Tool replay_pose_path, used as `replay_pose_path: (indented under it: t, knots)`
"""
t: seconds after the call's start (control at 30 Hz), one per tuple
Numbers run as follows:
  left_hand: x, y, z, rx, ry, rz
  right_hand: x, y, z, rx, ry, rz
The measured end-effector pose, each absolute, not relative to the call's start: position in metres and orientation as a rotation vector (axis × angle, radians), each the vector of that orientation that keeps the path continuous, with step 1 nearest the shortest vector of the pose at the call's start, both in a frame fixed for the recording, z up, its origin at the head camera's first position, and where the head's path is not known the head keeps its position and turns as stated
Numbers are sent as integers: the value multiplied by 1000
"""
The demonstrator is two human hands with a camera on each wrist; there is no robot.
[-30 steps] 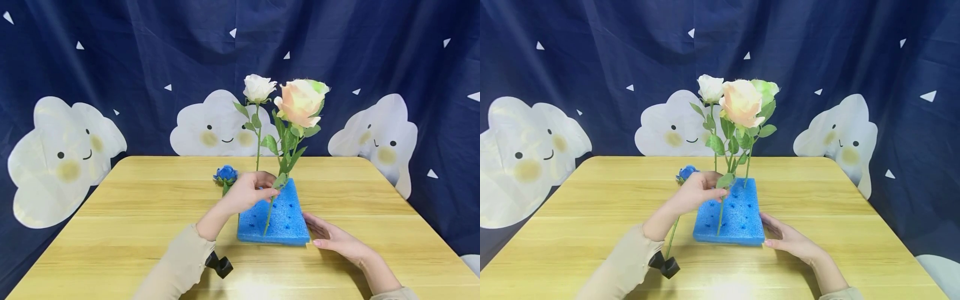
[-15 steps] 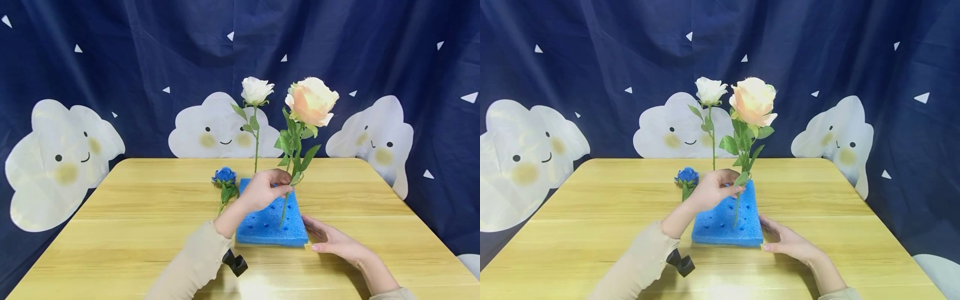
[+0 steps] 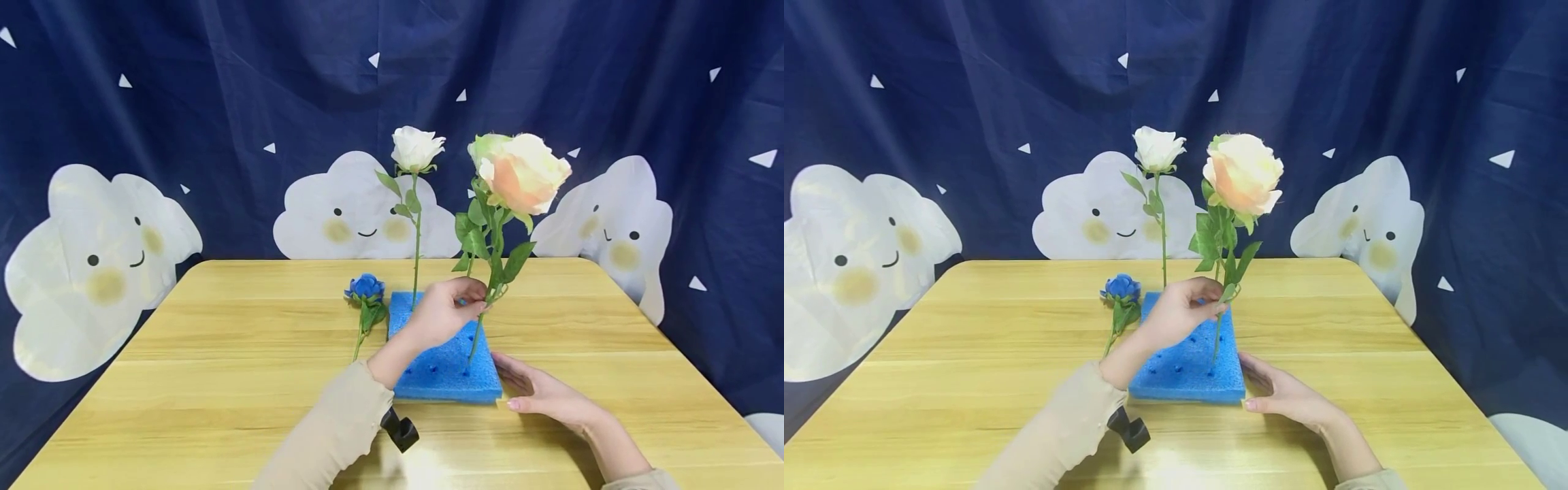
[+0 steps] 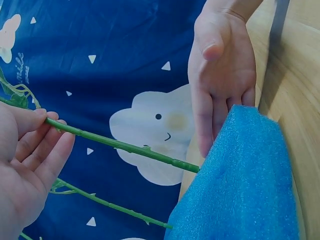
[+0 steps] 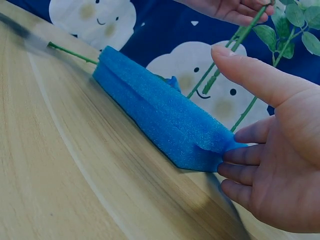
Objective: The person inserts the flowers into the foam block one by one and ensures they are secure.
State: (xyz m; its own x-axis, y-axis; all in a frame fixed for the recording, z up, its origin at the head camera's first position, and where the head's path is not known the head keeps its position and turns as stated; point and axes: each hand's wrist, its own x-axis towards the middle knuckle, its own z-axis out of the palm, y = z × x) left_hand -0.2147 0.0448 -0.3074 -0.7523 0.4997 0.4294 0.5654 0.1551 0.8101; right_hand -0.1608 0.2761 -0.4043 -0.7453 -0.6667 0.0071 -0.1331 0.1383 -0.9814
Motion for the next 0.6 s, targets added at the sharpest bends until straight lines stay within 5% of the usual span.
replay_pose_path:
  t: [0.6]
  knots:
    - [-229,49,-325,-984,-2350,-1784,-162,276,-405,-743,1999,-1624]
